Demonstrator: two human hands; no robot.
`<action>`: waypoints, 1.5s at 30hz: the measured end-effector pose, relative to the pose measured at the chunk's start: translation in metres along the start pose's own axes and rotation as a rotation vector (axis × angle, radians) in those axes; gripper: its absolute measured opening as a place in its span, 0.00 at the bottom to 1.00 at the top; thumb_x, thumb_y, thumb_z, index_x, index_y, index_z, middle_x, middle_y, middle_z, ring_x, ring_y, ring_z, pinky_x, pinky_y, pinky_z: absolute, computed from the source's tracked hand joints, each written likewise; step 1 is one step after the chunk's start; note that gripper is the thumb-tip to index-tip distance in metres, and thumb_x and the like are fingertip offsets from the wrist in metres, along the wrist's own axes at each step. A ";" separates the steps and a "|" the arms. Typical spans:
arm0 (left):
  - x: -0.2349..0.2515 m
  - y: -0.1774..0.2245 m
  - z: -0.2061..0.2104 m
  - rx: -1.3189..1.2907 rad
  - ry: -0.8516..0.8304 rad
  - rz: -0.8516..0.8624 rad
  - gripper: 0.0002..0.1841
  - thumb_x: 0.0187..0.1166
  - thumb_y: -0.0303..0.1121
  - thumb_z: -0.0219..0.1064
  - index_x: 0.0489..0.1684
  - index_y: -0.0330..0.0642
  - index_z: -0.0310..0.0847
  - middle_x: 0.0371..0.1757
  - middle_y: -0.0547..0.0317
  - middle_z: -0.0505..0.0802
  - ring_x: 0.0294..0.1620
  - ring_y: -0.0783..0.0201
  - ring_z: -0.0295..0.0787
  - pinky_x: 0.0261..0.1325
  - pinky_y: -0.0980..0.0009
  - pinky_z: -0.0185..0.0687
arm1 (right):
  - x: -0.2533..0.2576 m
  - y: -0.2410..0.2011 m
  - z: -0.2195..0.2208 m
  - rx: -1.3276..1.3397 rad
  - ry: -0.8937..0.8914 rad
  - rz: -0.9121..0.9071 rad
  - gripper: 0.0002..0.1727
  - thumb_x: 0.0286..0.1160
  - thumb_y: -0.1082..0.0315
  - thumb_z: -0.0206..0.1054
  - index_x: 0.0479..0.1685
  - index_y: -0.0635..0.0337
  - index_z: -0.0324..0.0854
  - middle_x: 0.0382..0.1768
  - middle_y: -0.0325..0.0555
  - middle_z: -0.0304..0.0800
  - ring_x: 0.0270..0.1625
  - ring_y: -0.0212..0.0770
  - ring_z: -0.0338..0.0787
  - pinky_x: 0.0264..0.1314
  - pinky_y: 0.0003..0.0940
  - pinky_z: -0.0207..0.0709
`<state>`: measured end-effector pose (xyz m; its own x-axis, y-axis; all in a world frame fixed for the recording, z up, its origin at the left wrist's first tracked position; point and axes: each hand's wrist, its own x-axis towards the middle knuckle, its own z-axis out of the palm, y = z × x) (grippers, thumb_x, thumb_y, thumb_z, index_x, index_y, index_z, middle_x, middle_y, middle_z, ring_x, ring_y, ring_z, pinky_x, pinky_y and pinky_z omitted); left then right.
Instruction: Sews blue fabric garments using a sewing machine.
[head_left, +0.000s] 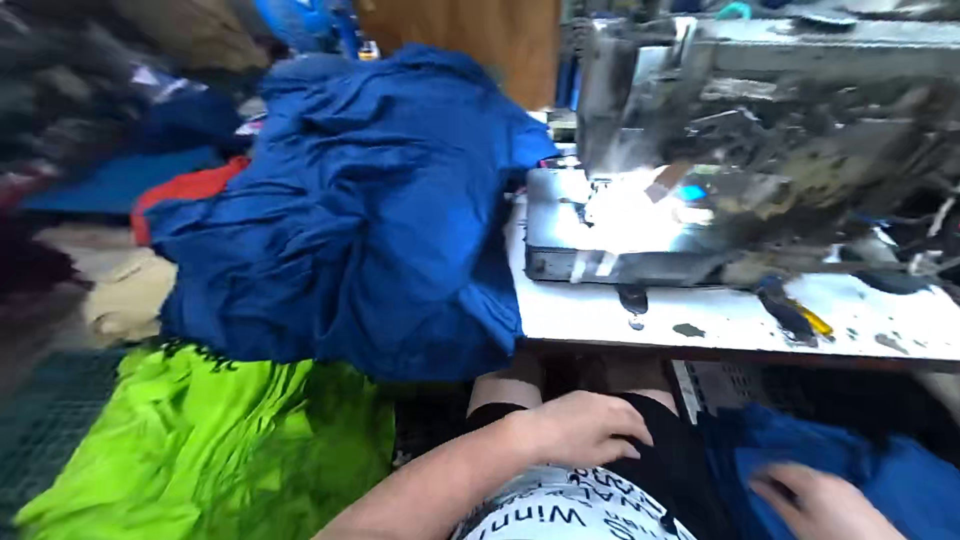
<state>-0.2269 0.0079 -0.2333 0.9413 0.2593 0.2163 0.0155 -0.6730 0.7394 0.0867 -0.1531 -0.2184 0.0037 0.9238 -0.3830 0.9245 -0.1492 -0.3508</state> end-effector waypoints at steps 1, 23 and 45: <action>-0.022 0.004 -0.015 0.024 0.137 -0.020 0.09 0.82 0.28 0.68 0.52 0.37 0.92 0.58 0.51 0.95 0.64 0.59 0.91 0.71 0.61 0.84 | 0.037 -0.030 0.008 0.019 0.104 -0.185 0.11 0.80 0.67 0.68 0.45 0.66 0.92 0.43 0.63 0.94 0.48 0.65 0.94 0.54 0.71 0.84; -0.078 0.037 -0.095 0.589 0.810 -0.344 0.21 0.70 0.48 0.78 0.24 0.38 0.82 0.28 0.53 0.86 0.26 0.60 0.85 0.27 0.64 0.82 | 0.215 -0.293 -0.023 0.113 -0.011 -0.488 0.16 0.75 0.60 0.71 0.49 0.66 0.88 0.44 0.58 0.93 0.51 0.55 0.92 0.60 0.61 0.80; -0.049 0.070 -0.060 -0.342 0.643 -0.420 0.09 0.82 0.30 0.68 0.45 0.31 0.89 0.38 0.58 0.92 0.34 0.78 0.84 0.41 0.81 0.81 | 0.141 -0.173 -0.012 1.277 -0.240 -0.692 0.10 0.75 0.48 0.73 0.41 0.39 0.88 0.16 0.23 0.78 0.12 0.16 0.67 0.12 0.14 0.64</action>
<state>-0.2921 -0.0107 -0.1540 0.5029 0.8553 0.1246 0.1210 -0.2125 0.9697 -0.0681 0.0071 -0.2014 -0.4692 0.8788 0.0865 -0.2411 -0.0333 -0.9699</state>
